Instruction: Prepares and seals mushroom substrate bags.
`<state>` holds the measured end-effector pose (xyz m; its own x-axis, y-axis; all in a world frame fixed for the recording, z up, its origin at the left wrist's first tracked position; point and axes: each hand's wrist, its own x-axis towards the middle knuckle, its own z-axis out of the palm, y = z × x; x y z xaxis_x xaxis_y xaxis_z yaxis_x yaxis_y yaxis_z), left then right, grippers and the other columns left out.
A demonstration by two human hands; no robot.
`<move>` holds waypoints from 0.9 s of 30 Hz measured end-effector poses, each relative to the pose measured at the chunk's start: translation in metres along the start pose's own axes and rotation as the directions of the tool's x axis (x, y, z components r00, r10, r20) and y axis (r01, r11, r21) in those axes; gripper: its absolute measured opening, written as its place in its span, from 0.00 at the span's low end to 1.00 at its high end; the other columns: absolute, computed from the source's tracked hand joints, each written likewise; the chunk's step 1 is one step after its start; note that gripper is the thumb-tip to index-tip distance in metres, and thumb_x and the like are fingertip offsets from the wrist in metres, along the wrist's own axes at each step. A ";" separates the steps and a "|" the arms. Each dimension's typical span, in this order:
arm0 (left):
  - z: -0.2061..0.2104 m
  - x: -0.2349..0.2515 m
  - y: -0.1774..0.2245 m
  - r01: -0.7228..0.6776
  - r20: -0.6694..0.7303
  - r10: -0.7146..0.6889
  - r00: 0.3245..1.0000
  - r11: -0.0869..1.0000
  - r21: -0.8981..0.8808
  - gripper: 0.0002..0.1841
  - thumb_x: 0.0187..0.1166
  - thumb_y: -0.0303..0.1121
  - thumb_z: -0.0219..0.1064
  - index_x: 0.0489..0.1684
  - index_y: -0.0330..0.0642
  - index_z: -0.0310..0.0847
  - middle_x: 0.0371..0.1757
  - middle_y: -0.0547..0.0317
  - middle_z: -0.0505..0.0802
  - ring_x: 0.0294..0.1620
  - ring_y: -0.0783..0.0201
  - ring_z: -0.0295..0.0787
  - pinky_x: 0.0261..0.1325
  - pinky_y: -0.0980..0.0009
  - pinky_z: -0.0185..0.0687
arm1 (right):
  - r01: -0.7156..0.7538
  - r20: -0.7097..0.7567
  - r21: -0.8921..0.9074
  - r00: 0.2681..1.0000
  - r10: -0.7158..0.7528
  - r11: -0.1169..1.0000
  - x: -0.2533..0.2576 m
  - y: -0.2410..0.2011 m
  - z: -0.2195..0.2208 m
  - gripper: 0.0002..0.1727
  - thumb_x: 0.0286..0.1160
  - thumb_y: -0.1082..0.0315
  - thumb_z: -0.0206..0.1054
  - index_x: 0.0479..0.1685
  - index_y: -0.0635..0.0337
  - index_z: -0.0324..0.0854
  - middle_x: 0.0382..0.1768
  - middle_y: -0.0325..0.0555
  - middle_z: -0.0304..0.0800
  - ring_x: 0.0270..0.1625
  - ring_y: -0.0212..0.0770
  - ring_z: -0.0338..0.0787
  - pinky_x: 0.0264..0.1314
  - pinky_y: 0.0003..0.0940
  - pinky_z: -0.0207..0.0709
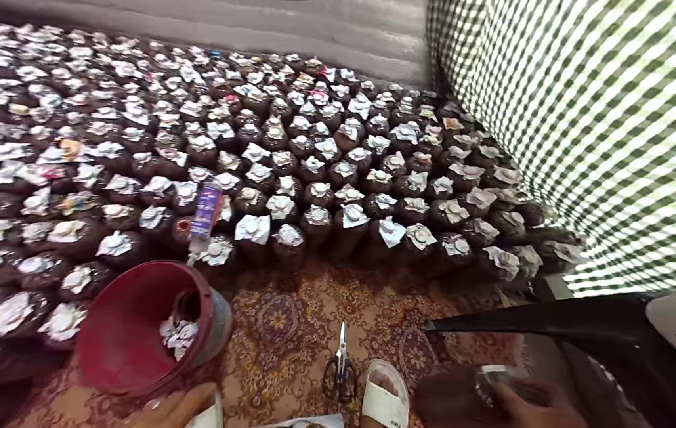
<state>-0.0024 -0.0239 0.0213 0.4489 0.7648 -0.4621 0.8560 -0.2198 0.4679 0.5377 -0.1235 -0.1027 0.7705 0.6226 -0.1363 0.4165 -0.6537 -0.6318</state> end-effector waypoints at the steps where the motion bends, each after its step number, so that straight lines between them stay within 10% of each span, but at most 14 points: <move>1: 0.000 -0.003 0.000 0.008 -0.013 -0.008 1.000 1.000 0.005 0.28 0.83 0.45 0.67 0.79 0.39 0.77 0.64 0.37 0.91 0.62 0.34 0.89 0.62 0.32 0.80 | 0.084 0.110 -0.013 0.991 -0.083 0.996 -0.009 -0.011 0.003 0.30 0.55 0.71 0.81 0.60 0.77 0.79 0.53 0.71 0.87 0.55 0.59 0.88 0.60 0.55 0.82; 4: 0.001 -0.009 0.002 0.005 -0.046 -0.004 0.999 1.000 0.018 0.28 0.81 0.47 0.69 0.78 0.42 0.78 0.62 0.40 0.92 0.59 0.36 0.91 0.59 0.34 0.83 | 0.402 0.382 -0.042 0.852 -0.357 0.915 -0.013 -0.052 0.008 0.26 0.49 0.69 0.83 0.50 0.74 0.85 0.48 0.69 0.88 0.50 0.64 0.89 0.54 0.64 0.81; 8: 0.004 -0.008 -0.002 0.010 -0.007 -0.010 1.000 0.999 0.040 0.29 0.81 0.50 0.68 0.79 0.47 0.77 0.64 0.45 0.91 0.61 0.40 0.90 0.62 0.38 0.83 | 0.539 0.637 -0.041 0.663 -0.394 0.841 0.011 -0.115 0.003 0.24 0.45 0.64 0.85 0.45 0.63 0.85 0.40 0.53 0.88 0.38 0.47 0.88 0.41 0.50 0.83; 18: 0.014 0.003 -0.018 0.023 0.080 -0.015 0.997 0.994 -0.111 0.30 0.83 0.50 0.66 0.83 0.49 0.72 0.61 0.48 0.93 0.59 0.47 0.91 0.67 0.41 0.81 | 0.790 0.940 -0.017 0.222 -0.260 0.612 -0.057 -0.259 0.098 0.27 0.59 0.64 0.82 0.58 0.69 0.81 0.52 0.62 0.86 0.55 0.59 0.87 0.61 0.60 0.79; 27: 0.030 0.029 -0.022 0.098 0.183 -0.074 0.980 0.987 -0.127 0.27 0.85 0.48 0.63 0.81 0.50 0.75 0.62 0.52 0.93 0.60 0.50 0.91 0.69 0.44 0.80 | 0.544 0.820 0.010 0.476 -0.318 0.839 -0.134 -0.171 0.205 0.31 0.50 0.61 0.83 0.59 0.60 0.84 0.61 0.58 0.83 0.63 0.55 0.85 0.66 0.54 0.80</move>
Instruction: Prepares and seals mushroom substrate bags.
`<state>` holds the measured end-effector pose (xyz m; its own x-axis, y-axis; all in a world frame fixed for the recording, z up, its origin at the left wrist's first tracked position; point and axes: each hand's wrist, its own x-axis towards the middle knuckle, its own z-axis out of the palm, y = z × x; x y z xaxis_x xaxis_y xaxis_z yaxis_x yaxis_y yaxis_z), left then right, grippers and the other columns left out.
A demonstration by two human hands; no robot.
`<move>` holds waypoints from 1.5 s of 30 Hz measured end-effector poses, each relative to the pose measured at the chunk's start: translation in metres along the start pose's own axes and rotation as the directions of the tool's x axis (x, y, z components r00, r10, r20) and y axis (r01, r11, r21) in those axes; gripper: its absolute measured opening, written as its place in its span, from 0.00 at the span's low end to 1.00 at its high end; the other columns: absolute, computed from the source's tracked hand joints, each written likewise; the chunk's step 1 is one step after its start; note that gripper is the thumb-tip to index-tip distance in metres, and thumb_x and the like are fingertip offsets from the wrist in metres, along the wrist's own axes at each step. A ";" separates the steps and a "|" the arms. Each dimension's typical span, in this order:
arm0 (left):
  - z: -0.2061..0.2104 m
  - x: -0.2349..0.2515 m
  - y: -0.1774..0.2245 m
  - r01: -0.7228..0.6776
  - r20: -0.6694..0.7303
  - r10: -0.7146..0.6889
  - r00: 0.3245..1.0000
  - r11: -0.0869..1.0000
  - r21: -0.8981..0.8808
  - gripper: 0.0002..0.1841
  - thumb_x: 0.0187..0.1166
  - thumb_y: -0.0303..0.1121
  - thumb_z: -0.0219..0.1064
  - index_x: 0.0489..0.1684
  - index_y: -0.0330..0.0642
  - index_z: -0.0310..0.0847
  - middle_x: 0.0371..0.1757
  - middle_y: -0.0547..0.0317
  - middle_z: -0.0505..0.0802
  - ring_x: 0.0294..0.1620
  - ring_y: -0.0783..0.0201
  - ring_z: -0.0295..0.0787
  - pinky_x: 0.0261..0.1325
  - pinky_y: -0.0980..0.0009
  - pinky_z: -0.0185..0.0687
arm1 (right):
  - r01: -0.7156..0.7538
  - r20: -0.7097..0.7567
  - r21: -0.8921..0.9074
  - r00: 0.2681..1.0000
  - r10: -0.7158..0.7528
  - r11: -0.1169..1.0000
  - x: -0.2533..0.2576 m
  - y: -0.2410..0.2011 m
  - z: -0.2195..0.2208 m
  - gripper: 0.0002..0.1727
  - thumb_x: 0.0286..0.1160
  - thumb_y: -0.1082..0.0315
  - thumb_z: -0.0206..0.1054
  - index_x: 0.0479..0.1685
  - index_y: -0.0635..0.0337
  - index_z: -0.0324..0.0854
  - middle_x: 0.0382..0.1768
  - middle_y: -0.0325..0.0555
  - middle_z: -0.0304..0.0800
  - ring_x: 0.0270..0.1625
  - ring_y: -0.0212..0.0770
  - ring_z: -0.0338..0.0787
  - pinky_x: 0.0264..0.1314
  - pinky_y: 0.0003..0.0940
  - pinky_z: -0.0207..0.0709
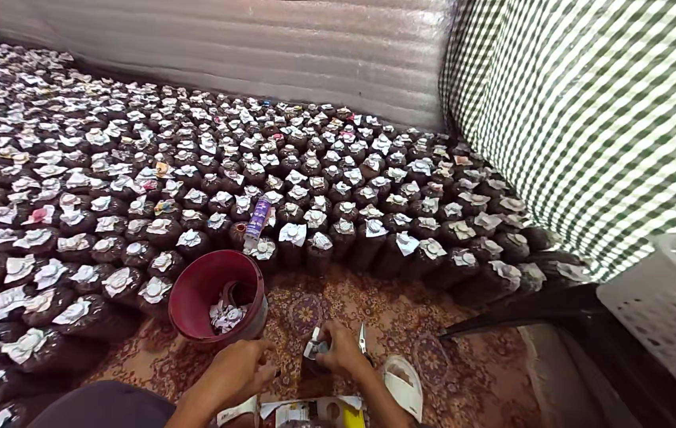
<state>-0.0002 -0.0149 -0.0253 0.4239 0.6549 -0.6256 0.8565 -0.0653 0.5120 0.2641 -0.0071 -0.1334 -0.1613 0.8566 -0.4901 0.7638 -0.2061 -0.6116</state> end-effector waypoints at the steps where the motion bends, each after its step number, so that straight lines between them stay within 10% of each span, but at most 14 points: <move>1: 0.002 0.007 0.006 -0.012 -0.013 0.012 1.000 1.000 -0.024 0.25 0.86 0.47 0.62 0.80 0.50 0.76 0.62 0.52 0.93 0.61 0.51 0.91 0.70 0.44 0.80 | 0.007 -0.019 0.020 1.000 -0.006 1.000 -0.001 0.001 0.002 0.33 0.49 0.62 0.83 0.62 0.60 0.83 0.61 0.58 0.83 0.63 0.55 0.85 0.67 0.53 0.81; 5: 0.033 0.046 0.030 -0.123 -0.212 0.083 0.974 0.975 -0.185 0.17 0.86 0.39 0.61 0.66 0.46 0.87 0.60 0.53 0.94 0.58 0.57 0.92 0.69 0.52 0.82 | -0.040 -0.080 0.289 0.995 0.065 0.956 -0.015 0.014 -0.001 0.44 0.44 0.72 0.87 0.73 0.61 0.76 0.67 0.62 0.80 0.64 0.56 0.85 0.67 0.52 0.82; 12: 0.108 0.102 0.054 -0.053 -0.368 -0.003 0.930 0.988 -0.142 0.23 0.75 0.39 0.73 0.68 0.39 0.84 0.67 0.44 0.87 0.64 0.50 0.88 0.70 0.55 0.82 | -0.158 -0.169 0.556 0.940 0.297 0.816 -0.040 0.043 0.014 0.28 0.60 0.73 0.82 0.64 0.64 0.82 0.54 0.56 0.90 0.53 0.48 0.92 0.59 0.47 0.85; 20: 0.116 0.110 0.058 -0.064 -0.415 0.115 0.903 0.989 0.136 0.22 0.78 0.41 0.70 0.68 0.42 0.84 0.67 0.42 0.87 0.60 0.45 0.90 0.61 0.48 0.86 | -0.071 -0.352 0.291 0.919 0.176 0.954 -0.045 0.018 0.016 0.17 0.77 0.71 0.66 0.62 0.57 0.90 0.59 0.54 0.90 0.59 0.50 0.90 0.68 0.48 0.82; 24: 0.123 0.109 0.053 -0.134 -0.481 0.214 0.850 0.972 0.195 0.18 0.77 0.34 0.69 0.61 0.34 0.87 0.60 0.38 0.89 0.53 0.43 0.93 0.55 0.49 0.89 | -0.149 -0.222 0.076 0.961 0.163 0.986 -0.046 0.002 0.022 0.20 0.86 0.64 0.58 0.72 0.53 0.86 0.69 0.55 0.85 0.71 0.54 0.85 0.76 0.53 0.76; 32: 0.125 0.108 0.043 -0.301 -0.563 0.358 0.745 0.933 0.196 0.11 0.73 0.28 0.71 0.49 0.38 0.93 0.47 0.43 0.93 0.43 0.48 0.95 0.47 0.53 0.91 | -0.167 -0.203 0.040 0.964 0.171 0.985 -0.049 -0.009 0.014 0.16 0.80 0.67 0.63 0.62 0.55 0.90 0.66 0.54 0.87 0.66 0.53 0.88 0.70 0.53 0.80; 39: 0.112 0.108 0.054 -0.031 -0.420 -0.005 0.907 0.997 -0.077 0.23 0.73 0.34 0.73 0.68 0.40 0.82 0.69 0.44 0.85 0.60 0.51 0.89 0.65 0.58 0.85 | -0.146 -0.285 0.187 0.938 0.195 0.972 -0.040 -0.003 0.021 0.13 0.76 0.67 0.68 0.56 0.58 0.91 0.58 0.51 0.92 0.62 0.50 0.90 0.70 0.50 0.80; 45: 0.119 0.107 0.049 -0.082 -0.416 0.073 0.907 0.997 -0.005 0.23 0.79 0.36 0.69 0.73 0.44 0.83 0.68 0.43 0.85 0.59 0.49 0.90 0.64 0.57 0.86 | -0.174 -0.323 0.140 0.923 0.211 0.975 -0.039 -0.001 0.024 0.13 0.79 0.64 0.68 0.53 0.59 0.92 0.55 0.51 0.93 0.60 0.49 0.91 0.69 0.49 0.80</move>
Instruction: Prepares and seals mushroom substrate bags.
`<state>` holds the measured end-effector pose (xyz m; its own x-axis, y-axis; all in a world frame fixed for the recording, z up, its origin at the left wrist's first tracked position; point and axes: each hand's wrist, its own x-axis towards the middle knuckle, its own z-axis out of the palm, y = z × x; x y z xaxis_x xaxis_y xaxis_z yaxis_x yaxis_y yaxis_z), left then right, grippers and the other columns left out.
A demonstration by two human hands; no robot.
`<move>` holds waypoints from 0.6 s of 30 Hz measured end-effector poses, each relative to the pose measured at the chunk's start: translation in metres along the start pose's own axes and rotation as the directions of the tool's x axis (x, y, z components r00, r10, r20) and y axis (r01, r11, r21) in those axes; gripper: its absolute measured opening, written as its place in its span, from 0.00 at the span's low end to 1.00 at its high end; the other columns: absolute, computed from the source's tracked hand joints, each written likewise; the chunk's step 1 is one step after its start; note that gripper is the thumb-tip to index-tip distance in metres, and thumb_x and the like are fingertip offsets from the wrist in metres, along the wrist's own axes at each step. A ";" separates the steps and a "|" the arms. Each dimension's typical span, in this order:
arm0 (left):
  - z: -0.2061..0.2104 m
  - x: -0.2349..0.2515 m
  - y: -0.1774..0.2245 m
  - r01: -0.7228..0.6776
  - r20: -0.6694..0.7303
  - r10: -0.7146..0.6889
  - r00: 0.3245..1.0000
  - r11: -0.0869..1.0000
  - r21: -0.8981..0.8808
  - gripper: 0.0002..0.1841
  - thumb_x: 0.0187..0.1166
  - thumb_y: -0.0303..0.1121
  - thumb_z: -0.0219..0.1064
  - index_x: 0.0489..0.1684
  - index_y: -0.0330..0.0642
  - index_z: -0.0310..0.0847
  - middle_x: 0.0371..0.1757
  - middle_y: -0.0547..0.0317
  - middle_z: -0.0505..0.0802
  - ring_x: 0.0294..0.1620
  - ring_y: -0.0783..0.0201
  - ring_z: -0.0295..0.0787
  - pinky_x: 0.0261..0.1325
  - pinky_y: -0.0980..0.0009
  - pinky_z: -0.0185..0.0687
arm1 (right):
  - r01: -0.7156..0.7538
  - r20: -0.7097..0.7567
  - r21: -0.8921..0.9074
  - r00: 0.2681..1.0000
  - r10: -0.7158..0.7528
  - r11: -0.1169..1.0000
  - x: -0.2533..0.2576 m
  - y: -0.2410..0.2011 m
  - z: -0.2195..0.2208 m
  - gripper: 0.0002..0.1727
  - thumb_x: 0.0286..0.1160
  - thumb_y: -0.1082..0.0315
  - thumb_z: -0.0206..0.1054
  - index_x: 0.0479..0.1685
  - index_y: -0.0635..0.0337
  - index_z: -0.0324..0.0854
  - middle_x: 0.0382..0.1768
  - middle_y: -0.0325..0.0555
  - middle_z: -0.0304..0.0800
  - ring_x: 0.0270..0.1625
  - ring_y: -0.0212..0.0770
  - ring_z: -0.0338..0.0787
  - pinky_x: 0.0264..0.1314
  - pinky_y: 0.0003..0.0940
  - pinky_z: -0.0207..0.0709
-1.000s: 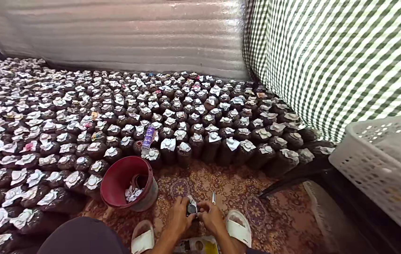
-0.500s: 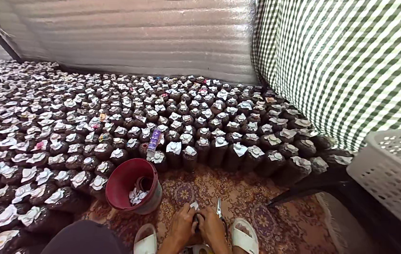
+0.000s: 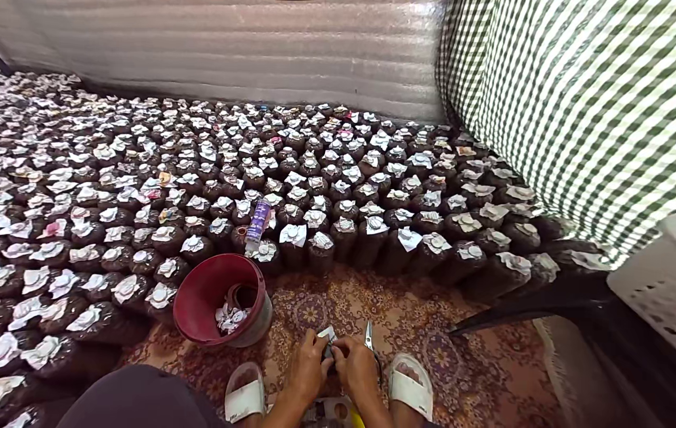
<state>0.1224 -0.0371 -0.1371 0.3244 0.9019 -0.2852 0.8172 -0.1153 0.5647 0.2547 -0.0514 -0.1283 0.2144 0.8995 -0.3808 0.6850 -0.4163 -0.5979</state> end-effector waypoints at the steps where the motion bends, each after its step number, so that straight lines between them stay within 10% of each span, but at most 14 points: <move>1: 0.002 -0.001 -0.001 -0.021 -0.016 0.021 1.000 1.000 0.017 0.22 0.78 0.34 0.69 0.73 0.44 0.84 0.68 0.43 0.86 0.57 0.49 0.91 0.62 0.57 0.87 | 0.009 -0.020 -0.050 1.000 -0.010 0.999 -0.002 -0.002 0.002 0.13 0.79 0.64 0.66 0.52 0.60 0.92 0.55 0.51 0.93 0.59 0.51 0.92 0.67 0.51 0.82; 5: -0.004 0.002 0.002 -0.013 0.016 0.013 1.000 1.000 0.008 0.23 0.76 0.37 0.70 0.71 0.44 0.84 0.67 0.45 0.86 0.58 0.50 0.91 0.61 0.56 0.87 | 0.029 -0.075 -0.136 0.996 -0.040 0.990 -0.008 -0.007 0.003 0.14 0.82 0.63 0.61 0.55 0.60 0.88 0.59 0.53 0.90 0.60 0.52 0.91 0.60 0.52 0.84; 10: -0.018 0.008 -0.006 0.012 0.032 -0.004 0.999 0.962 -0.273 0.16 0.77 0.44 0.69 0.56 0.47 0.92 0.59 0.50 0.90 0.58 0.57 0.89 0.66 0.57 0.84 | 0.060 0.152 0.261 0.983 -0.103 0.963 -0.004 -0.012 -0.037 0.14 0.88 0.65 0.58 0.57 0.65 0.82 0.53 0.54 0.88 0.55 0.47 0.89 0.64 0.45 0.81; 18: -0.037 0.005 0.013 -0.031 -0.013 0.028 1.000 0.875 -0.483 0.14 0.83 0.39 0.63 0.48 0.39 0.91 0.48 0.53 0.95 0.53 0.63 0.91 0.65 0.61 0.83 | 0.111 0.059 0.439 0.987 -0.152 0.892 -0.005 -0.022 -0.062 0.13 0.89 0.67 0.55 0.55 0.66 0.80 0.46 0.50 0.89 0.48 0.41 0.90 0.54 0.39 0.84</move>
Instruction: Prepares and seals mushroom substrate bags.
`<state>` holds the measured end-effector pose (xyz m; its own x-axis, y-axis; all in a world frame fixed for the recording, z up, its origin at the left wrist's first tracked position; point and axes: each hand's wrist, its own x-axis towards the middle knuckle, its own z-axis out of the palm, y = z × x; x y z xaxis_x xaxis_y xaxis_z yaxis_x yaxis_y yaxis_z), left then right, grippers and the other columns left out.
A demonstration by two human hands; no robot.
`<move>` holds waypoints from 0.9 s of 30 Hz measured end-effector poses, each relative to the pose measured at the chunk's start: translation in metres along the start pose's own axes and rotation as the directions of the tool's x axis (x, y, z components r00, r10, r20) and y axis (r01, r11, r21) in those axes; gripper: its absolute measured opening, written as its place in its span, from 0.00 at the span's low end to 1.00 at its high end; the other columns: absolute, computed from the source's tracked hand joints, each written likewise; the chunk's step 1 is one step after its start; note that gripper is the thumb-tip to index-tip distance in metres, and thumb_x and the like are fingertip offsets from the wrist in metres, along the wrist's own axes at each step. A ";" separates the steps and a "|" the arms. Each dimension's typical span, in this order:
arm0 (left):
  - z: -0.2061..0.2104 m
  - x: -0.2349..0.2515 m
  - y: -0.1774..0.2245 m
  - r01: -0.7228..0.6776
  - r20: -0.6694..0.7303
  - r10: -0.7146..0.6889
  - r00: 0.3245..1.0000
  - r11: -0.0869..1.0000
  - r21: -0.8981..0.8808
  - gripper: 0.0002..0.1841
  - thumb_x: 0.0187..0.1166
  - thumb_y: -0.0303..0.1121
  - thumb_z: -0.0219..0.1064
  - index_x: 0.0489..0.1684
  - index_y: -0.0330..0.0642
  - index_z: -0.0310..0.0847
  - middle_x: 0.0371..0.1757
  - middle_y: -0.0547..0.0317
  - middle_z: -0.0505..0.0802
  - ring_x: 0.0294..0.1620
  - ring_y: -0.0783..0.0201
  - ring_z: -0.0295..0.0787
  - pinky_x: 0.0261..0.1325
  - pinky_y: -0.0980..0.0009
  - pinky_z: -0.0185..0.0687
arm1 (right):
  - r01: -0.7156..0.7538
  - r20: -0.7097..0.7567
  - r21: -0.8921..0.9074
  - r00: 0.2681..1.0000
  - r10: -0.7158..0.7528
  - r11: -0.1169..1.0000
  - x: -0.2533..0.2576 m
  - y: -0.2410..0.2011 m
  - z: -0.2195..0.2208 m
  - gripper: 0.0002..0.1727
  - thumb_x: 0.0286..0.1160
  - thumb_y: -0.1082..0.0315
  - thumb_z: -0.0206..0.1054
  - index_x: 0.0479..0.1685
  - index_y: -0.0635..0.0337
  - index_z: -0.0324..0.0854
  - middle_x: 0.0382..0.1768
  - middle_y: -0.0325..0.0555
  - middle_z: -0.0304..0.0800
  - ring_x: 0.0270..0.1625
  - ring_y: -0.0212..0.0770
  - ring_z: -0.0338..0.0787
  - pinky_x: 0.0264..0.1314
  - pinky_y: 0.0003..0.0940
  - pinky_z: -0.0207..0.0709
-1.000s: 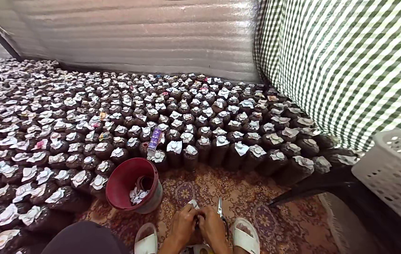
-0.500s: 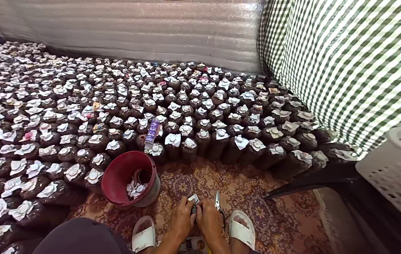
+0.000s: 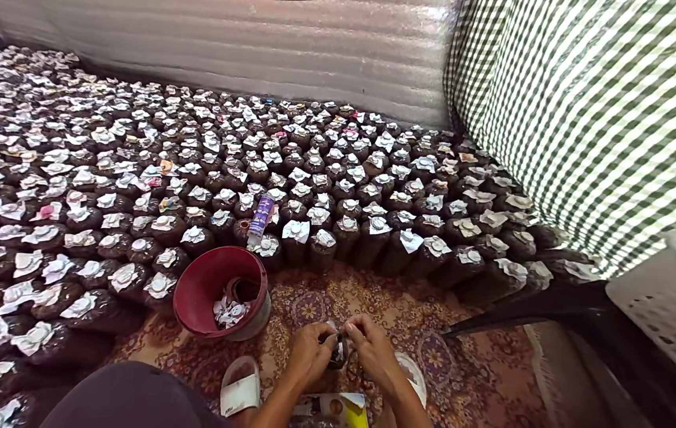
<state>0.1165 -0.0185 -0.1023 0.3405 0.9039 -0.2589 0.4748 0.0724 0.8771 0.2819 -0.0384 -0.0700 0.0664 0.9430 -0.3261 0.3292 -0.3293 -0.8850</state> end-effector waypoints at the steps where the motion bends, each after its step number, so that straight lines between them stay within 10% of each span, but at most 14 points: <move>1: -0.003 -0.001 0.008 -0.007 0.011 0.008 1.000 1.000 -0.028 0.14 0.83 0.39 0.63 0.46 0.40 0.91 0.46 0.55 0.95 0.52 0.65 0.91 0.63 0.62 0.83 | -0.006 -0.016 0.031 1.000 0.006 1.000 0.000 -0.001 -0.004 0.13 0.89 0.66 0.55 0.55 0.66 0.79 0.46 0.50 0.89 0.49 0.41 0.90 0.54 0.38 0.85; 10: -0.025 -0.007 0.065 -0.147 0.030 0.195 0.980 0.826 -0.544 0.15 0.90 0.32 0.54 0.50 0.33 0.87 0.36 0.57 0.92 0.36 0.65 0.88 0.48 0.67 0.87 | 0.057 -0.013 0.430 0.998 -0.057 0.901 0.000 -0.011 -0.018 0.12 0.91 0.67 0.52 0.54 0.67 0.75 0.42 0.50 0.91 0.44 0.42 0.92 0.49 0.38 0.88; 16: -0.031 -0.001 0.046 0.095 0.177 0.066 0.982 0.638 -0.764 0.19 0.93 0.34 0.48 0.71 0.36 0.79 0.29 0.58 0.87 0.25 0.67 0.81 0.34 0.71 0.83 | -0.110 0.244 0.575 0.969 -0.042 0.810 -0.007 -0.006 -0.013 0.29 0.95 0.52 0.39 0.72 0.64 0.77 0.59 0.52 0.90 0.57 0.46 0.92 0.57 0.46 0.88; 21: -0.033 -0.009 0.042 0.196 0.273 0.054 0.960 0.568 -0.799 0.20 0.91 0.33 0.48 0.73 0.38 0.79 0.28 0.63 0.86 0.24 0.70 0.80 0.37 0.72 0.83 | -0.157 0.201 0.710 0.979 0.016 0.687 -0.007 -0.012 0.005 0.13 0.89 0.69 0.54 0.51 0.66 0.84 0.39 0.47 0.93 0.44 0.39 0.92 0.49 0.36 0.88; 23: -0.048 -0.013 0.043 0.179 0.203 0.010 0.979 0.427 -0.887 0.17 0.89 0.33 0.48 0.54 0.41 0.85 0.24 0.67 0.84 0.23 0.73 0.78 0.41 0.74 0.83 | -0.155 0.165 0.870 0.986 0.020 0.467 -0.004 -0.005 -0.009 0.21 0.92 0.66 0.45 0.42 0.63 0.84 0.41 0.51 0.94 0.51 0.45 0.94 0.59 0.45 0.87; 25: -0.082 -0.016 0.046 0.034 0.017 -0.127 0.992 0.133 -0.991 0.20 0.90 0.37 0.45 0.36 0.44 0.85 0.20 0.64 0.87 0.26 0.68 0.88 0.45 0.66 0.90 | -0.081 0.066 0.953 0.996 0.061 0.293 -0.001 0.001 -0.037 0.27 0.93 0.58 0.42 0.23 0.51 0.81 0.22 0.38 0.86 0.34 0.39 0.92 0.52 0.43 0.89; 27: -0.117 -0.015 0.045 -0.187 -0.173 -0.173 0.970 -0.067 -0.980 0.20 0.91 0.44 0.44 0.51 0.48 0.84 0.32 0.61 0.91 0.41 0.59 0.93 0.64 0.50 0.87 | -0.002 -0.002 0.871 1.000 0.008 0.491 -0.005 0.009 -0.058 0.26 0.94 0.60 0.44 0.23 0.53 0.78 0.16 0.34 0.78 0.23 0.32 0.83 0.44 0.35 0.87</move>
<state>0.0379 0.0202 -0.0120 0.1077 0.9367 -0.3332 -0.8908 0.2398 0.3859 0.3392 -0.0432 -0.0576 0.0710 0.9404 -0.3327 -0.6588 -0.2062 -0.7235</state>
